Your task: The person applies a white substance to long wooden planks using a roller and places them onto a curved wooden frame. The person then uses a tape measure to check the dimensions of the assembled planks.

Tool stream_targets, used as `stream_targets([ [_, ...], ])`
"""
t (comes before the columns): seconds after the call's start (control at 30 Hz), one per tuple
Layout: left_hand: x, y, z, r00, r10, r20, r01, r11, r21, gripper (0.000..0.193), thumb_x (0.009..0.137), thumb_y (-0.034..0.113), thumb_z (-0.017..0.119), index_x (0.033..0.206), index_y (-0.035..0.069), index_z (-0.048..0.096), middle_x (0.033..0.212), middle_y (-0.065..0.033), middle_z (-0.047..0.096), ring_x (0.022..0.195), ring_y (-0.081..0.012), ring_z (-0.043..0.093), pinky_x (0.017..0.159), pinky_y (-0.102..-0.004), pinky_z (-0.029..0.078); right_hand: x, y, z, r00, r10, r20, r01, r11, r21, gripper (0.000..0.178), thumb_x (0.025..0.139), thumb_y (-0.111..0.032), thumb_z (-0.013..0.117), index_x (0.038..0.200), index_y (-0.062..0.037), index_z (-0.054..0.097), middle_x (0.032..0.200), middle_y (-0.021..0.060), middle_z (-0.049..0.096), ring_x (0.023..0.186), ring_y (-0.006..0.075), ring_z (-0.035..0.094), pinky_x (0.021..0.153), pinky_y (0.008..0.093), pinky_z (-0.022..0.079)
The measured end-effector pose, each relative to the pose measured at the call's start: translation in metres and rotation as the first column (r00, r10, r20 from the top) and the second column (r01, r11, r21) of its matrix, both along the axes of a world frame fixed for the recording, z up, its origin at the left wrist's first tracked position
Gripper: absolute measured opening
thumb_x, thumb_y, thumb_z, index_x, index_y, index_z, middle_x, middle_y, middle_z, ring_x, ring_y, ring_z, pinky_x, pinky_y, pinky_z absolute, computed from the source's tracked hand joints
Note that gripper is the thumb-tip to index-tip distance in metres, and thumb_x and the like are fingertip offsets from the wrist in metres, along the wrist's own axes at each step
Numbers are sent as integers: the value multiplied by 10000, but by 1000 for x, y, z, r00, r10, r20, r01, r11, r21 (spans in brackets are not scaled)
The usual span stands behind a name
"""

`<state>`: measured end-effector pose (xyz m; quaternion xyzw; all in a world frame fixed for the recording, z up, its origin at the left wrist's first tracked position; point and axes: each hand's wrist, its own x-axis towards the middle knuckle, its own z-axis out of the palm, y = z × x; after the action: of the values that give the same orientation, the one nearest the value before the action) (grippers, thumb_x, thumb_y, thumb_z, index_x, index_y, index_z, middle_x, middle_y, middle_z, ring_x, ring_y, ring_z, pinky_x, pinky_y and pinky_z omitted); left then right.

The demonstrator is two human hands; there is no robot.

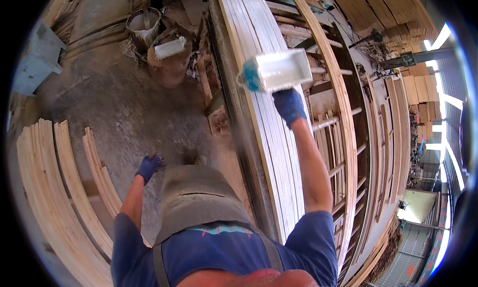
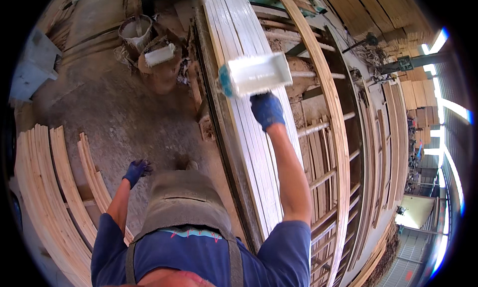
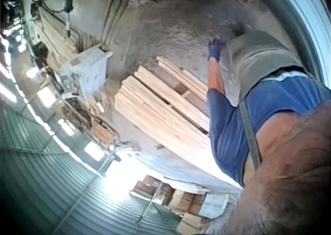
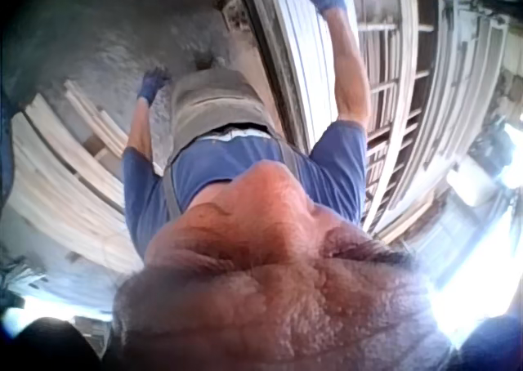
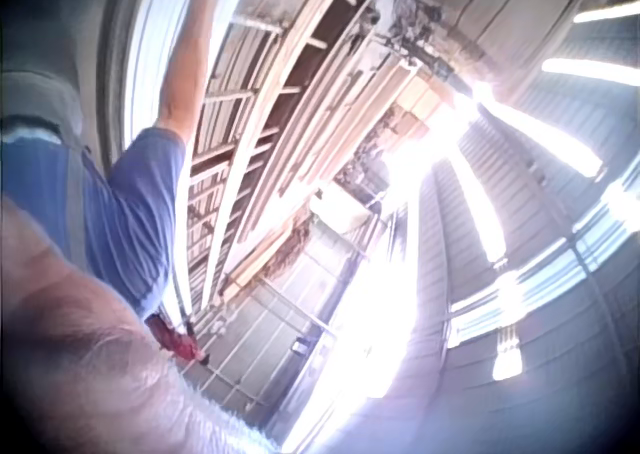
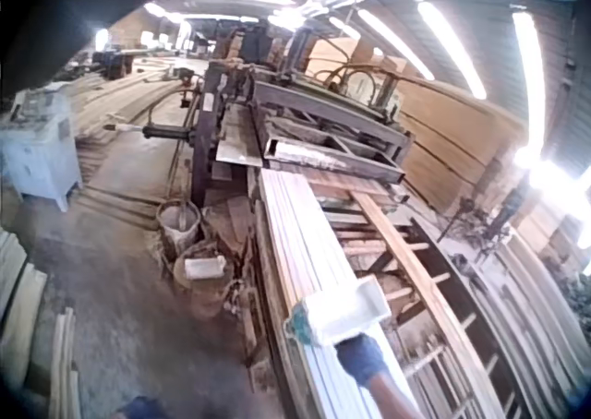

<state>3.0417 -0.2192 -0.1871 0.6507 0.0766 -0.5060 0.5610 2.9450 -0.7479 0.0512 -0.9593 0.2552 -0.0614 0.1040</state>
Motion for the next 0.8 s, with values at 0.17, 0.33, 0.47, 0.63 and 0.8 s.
stream_targets([
  [0.17,49,61,-28,985,128,-118,-109,982,156,282,934,316,529,1083,85,589,883,-129,691,709,-227,666,603,-327,507,153,-15,25,991,-100,87,96,994,54,266,830,-268,549,952,-58,658,929,246,647,880,434,613,783,506,494],
  [0.33,87,117,-68,954,195,-229,-112,937,331,308,918,362,516,1064,103,595,889,-158,695,685,-255,667,586,-362,487,254,-50,10,979,-160,124,155,986,54,293,823,-278,553,966,-44,656,930,250,649,889,432,613,790,499,493],
  [0.47,157,120,-89,860,298,-415,-126,911,392,302,919,355,507,1054,101,599,895,-164,694,685,-273,667,570,-393,497,335,-56,18,964,-245,108,211,944,255,311,826,-322,601,934,-36,656,733,198,663,658,335,655,639,430,521],
  [0.63,277,113,-108,905,282,-318,-222,951,214,364,945,353,454,1106,64,608,940,-151,698,738,-265,677,628,-374,528,355,-45,-2,800,-287,526,-123,781,613,134,851,-143,675,888,-16,658,642,-23,583,492,88,492,443,300,404],
  [0.8,400,54,-48,929,278,-245,-233,952,196,347,954,346,461,1108,79,620,966,-132,700,810,-252,688,742,-354,518,372,28,-12,955,-95,282,-27,917,398,221,848,-139,653,1017,1,629,838,94,662,765,144,590,676,326,487],
])
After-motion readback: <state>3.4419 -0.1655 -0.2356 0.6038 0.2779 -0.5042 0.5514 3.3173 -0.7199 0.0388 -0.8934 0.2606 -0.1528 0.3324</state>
